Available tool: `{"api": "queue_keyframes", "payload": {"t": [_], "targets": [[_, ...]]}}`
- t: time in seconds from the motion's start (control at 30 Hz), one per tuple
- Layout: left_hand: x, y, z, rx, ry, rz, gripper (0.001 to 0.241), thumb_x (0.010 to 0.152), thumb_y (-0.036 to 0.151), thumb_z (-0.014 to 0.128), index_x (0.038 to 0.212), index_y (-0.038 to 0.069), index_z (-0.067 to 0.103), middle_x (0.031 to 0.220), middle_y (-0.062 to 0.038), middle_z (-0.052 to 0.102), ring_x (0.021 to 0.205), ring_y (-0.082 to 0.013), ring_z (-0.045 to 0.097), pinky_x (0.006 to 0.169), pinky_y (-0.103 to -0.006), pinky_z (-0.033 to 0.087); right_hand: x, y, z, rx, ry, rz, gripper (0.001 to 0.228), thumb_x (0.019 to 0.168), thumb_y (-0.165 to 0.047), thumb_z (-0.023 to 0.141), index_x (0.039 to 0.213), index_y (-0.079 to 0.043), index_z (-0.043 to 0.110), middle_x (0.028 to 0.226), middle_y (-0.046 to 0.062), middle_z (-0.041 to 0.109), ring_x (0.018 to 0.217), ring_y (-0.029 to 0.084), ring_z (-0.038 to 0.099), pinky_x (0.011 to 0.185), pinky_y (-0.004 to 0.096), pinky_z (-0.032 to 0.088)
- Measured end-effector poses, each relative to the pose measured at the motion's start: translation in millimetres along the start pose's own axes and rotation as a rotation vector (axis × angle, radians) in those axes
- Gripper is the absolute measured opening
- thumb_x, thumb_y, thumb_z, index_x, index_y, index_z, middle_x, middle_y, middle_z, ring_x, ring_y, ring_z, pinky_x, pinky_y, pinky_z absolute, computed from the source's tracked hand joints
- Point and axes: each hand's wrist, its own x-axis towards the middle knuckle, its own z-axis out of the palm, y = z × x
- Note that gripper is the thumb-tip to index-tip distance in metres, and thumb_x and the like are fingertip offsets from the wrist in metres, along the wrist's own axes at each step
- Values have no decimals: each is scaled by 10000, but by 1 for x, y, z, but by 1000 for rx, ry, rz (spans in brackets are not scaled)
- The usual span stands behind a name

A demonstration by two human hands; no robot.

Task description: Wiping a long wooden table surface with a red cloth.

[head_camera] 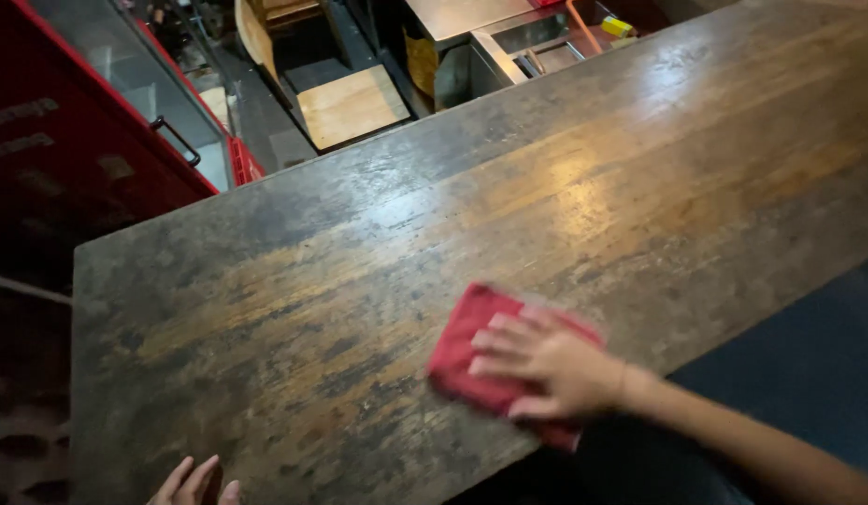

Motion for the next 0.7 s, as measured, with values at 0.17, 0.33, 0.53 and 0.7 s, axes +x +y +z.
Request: {"api": "queue_keyframes", "payload": {"t": [0.17,0.33,0.53,0.7], "targets": [[29,-8,-17,698,-35,283,527,796,450,766,1272,227,784,1508,6,611,1312,-191,593,1168,-386,487,-78,132,-14,-236,84,763,741,910,-706,432,1582,-407,346,1689,-40,284,1563,255,218,1222,572,85],[41,-21,-6,821,-71,237,609,708,478,814,1304,371,746,1537,70,583,1361,-199,534,1235,-399,337,-76,79,2,-362,130,975,759,900,-666,460,1578,-337,371,1669,53,332,1490,443,316,1154,684,223],[96,-67,15,1379,-730,255,792,788,858,628,1501,649,353,1648,324,263,1568,35,250,1338,-261,253,-61,-25,29,-351,166,226,726,943,-582,585,1592,-303,417,1680,52,338,1549,322,272,1218,517,155],[100,1,7,1255,-907,96,707,884,727,594,1531,644,322,1659,363,223,1553,31,293,1332,-290,304,-198,114,54,-512,260,1031,596,1031,-434,340,1625,-393,315,1733,-16,263,1573,274,258,1189,528,200]]}}
